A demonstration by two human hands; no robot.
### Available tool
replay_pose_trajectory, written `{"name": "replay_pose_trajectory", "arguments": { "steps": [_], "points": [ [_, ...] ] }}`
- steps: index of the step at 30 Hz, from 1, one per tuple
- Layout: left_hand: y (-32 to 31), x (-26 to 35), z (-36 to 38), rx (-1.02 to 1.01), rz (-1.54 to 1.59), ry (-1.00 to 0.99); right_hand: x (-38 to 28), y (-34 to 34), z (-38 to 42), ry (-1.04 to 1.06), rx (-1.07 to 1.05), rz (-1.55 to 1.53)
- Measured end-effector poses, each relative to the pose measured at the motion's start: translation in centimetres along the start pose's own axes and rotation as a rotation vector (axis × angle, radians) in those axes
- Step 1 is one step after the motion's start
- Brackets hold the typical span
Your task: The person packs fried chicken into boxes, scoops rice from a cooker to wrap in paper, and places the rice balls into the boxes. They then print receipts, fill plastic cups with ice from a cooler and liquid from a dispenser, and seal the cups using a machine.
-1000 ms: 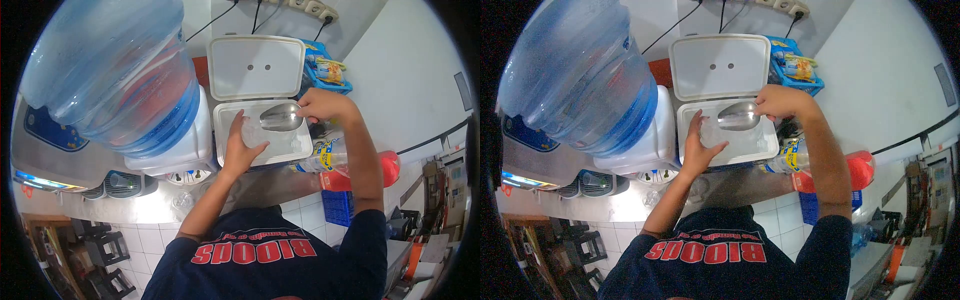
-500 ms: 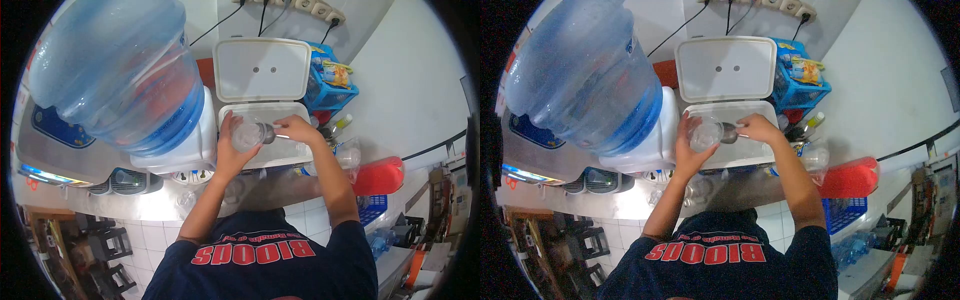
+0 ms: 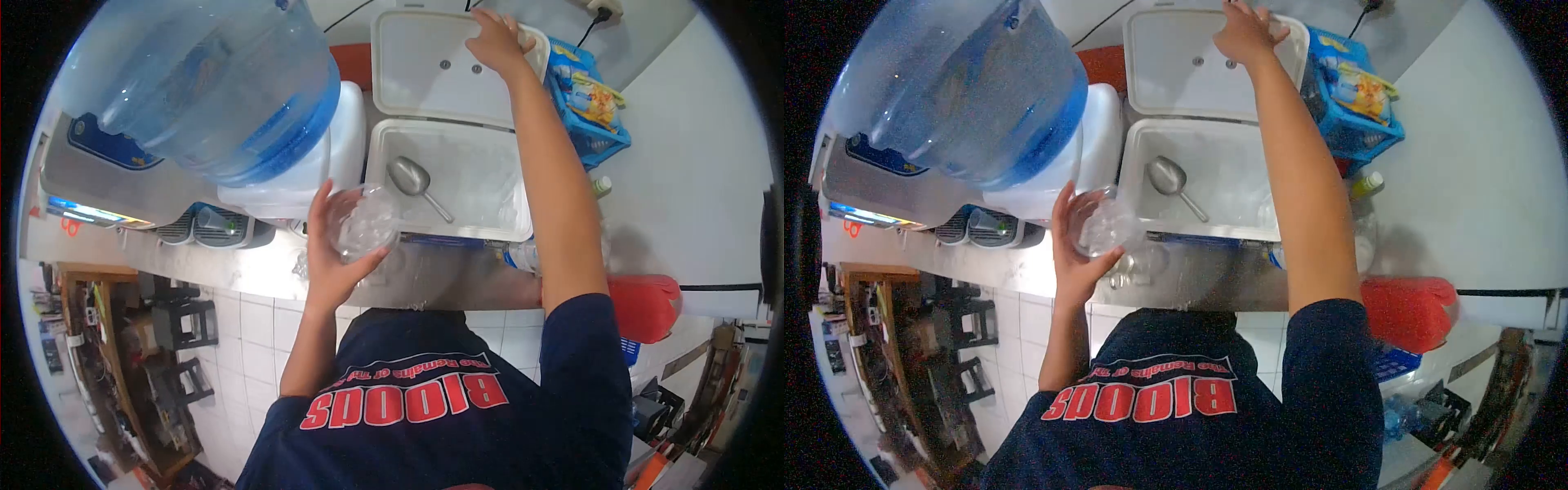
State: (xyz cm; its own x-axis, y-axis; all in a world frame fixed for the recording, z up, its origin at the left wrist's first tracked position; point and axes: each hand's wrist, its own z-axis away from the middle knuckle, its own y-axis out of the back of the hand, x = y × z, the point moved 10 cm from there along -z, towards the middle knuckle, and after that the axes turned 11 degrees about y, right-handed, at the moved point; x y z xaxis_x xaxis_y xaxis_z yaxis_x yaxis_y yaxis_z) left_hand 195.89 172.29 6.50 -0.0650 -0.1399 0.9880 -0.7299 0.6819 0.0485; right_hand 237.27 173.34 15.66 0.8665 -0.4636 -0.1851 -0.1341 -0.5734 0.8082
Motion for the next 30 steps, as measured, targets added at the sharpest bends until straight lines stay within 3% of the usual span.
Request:
{"name": "replay_pose_trajectory", "arguments": {
  "steps": [1,2,4,6,10,13,16,18,21,23,25,28,30],
  "points": [
    [0.9,-0.9,1.1,0.042,-0.014,0.043,0.1,-1.1,0.2,-0.069,-0.172,-0.041],
    [1.5,-1.4,2.5,0.043,-0.026,0.056,-0.1,-0.5,0.8,-0.075,-0.182,-0.054],
    [3.4,-2.9,4.8,0.139,-0.062,0.145,-3.0,6.4,3.8,-0.086,-0.035,-0.121],
    [4.4,-3.4,7.2,0.193,-0.077,0.191,-5.2,10.0,7.9,0.028,-0.061,-0.164],
    [6.5,-4.1,10.8,0.328,-0.007,0.276,-8.3,13.8,17.4,0.153,0.074,-0.436],
    [7.8,-3.1,12.0,0.379,-0.013,0.267,-8.9,13.0,23.0,0.115,0.029,-0.638],
    [10.4,-2.3,13.4,0.404,-0.041,0.231,-8.6,10.0,28.8,-0.049,-0.032,-0.920],
    [12.5,-1.3,14.5,0.437,-0.044,0.161,-8.3,6.7,33.0,-0.326,-0.147,-1.022],
    [16.9,0.0,16.8,0.490,-0.127,0.080,-13.2,4.5,36.5,-0.280,-0.190,-1.074],
    [20.1,0.6,18.7,0.519,-0.162,0.023,-21.1,2.2,37.0,-0.133,-0.325,-1.200],
    [24.1,0.8,21.4,0.571,-0.255,0.008,-29.3,-2.8,39.0,-0.127,-0.532,-1.303],
    [30.7,0.3,26.1,0.584,-0.250,0.013,-38.9,-12.2,42.6,0.006,-0.387,-1.089],
    [35.4,-0.4,29.6,0.593,-0.225,0.031,-41.9,-16.5,43.7,-0.098,-0.263,-0.532]
  ]
}}
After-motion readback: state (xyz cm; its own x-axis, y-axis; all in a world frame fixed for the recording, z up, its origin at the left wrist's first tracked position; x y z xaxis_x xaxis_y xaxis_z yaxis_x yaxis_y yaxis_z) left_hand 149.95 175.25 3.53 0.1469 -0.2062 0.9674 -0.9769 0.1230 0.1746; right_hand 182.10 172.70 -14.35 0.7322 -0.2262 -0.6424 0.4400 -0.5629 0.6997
